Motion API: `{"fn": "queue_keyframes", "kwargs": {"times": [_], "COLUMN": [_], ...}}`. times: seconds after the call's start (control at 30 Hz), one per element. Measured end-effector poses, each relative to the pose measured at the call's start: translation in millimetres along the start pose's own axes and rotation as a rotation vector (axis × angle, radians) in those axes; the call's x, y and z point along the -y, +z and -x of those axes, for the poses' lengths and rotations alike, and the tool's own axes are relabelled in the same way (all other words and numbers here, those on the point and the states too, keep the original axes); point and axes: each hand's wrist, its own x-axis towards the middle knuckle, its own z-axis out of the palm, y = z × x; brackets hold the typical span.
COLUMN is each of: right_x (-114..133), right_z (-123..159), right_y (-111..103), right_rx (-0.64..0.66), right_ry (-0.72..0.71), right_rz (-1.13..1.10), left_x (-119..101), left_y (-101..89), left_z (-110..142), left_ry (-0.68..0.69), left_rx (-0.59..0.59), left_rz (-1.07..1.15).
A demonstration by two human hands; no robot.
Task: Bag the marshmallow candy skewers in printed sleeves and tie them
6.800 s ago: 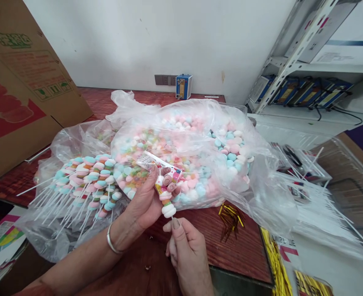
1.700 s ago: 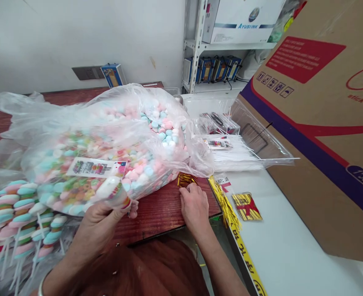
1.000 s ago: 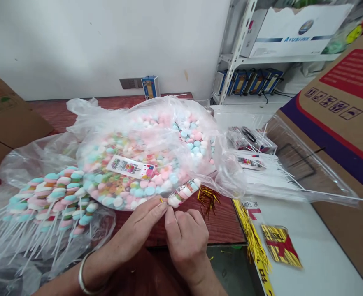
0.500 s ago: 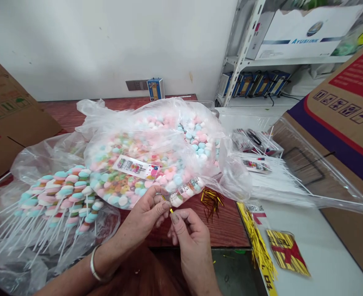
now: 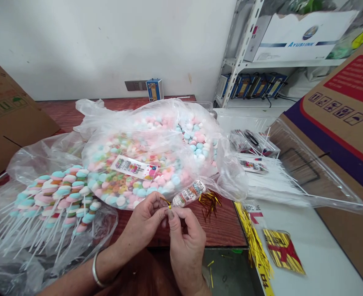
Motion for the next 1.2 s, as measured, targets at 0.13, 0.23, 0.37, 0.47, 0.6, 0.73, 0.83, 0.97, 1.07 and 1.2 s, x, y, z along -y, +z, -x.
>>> {"fn": "queue_keyframes", "kwargs": {"times": [0.13, 0.23, 0.37, 0.47, 0.6, 0.73, 0.83, 0.97, 1.07, 1.2], "right_x": [-1.1, -3.4, -4.9, -5.4, -8.9, -13.1, -13.9, -11.4, -9.6, -7.9], "right_z": [-2.7, -3.1, -3.2, -3.7, -5.5, -10.6, -18.6, -30.4, -32.5, -27.4], "right_y": [-2.2, -1.5, -0.2, 0.0, -0.3, -1.4, -5.4, -15.0, -19.8, -15.5], "right_rx": [-0.013, -0.057, -0.061, -0.049, -0.020, 0.029, -0.007, 0.141, 0.211, 0.109], "right_ry": [0.075, 0.066, 0.039, 0.004, -0.026, 0.065, 0.094, 0.091, 0.019, -0.263], "right_rz": [0.116, 0.178, 0.200, 0.207, 0.222, 0.195, 0.150, 0.034, 0.119, 0.344], "left_x": [7.2, 16.5, 21.7, 16.6, 7.0, 1.9, 0.2, 1.5, 3.8, 4.6], "left_y": [-1.2, -2.3, -2.2, -1.2, 2.8, 9.1, 12.1, 10.6, 4.7, -3.4], "left_z": [8.3, 11.2, 9.0, 6.4, 2.4, -2.6, -4.0, -3.5, -3.5, -3.4], "left_ry": [0.291, 0.479, 0.555, 0.524, 0.277, -0.146, -0.299, -0.340, -0.166, 0.327], "left_rx": [-0.075, -0.079, -0.142, -0.125, -0.146, -0.054, 0.054, 0.169, 0.161, 0.014], "left_rz": [-0.376, -0.542, -0.564, -0.495, -0.229, 0.424, 0.804, 0.915, 0.550, -0.140]}}
